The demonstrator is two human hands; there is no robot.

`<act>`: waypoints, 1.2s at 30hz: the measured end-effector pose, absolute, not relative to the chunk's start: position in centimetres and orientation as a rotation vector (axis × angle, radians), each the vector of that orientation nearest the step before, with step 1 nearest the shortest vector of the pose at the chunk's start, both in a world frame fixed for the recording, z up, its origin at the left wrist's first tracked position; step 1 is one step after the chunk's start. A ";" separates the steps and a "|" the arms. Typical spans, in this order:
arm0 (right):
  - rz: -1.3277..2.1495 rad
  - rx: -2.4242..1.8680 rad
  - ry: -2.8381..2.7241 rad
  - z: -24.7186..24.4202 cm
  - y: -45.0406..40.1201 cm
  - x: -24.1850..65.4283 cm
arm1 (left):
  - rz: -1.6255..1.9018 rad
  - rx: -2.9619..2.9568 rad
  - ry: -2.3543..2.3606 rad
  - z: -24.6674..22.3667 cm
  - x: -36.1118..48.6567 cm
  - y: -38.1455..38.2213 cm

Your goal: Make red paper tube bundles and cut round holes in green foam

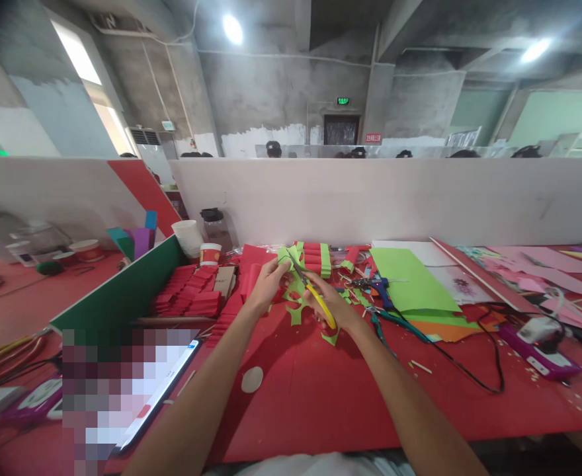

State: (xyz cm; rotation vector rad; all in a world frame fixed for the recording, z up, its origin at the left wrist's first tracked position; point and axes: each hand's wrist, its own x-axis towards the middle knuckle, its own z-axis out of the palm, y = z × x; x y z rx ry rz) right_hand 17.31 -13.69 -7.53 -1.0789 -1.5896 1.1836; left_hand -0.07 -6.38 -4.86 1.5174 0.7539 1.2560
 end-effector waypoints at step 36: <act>1.147 -1.126 -1.630 -7.2 -13.3 18.3 | 1.122 1.563 0.728 -4.6 -0.2 -6.8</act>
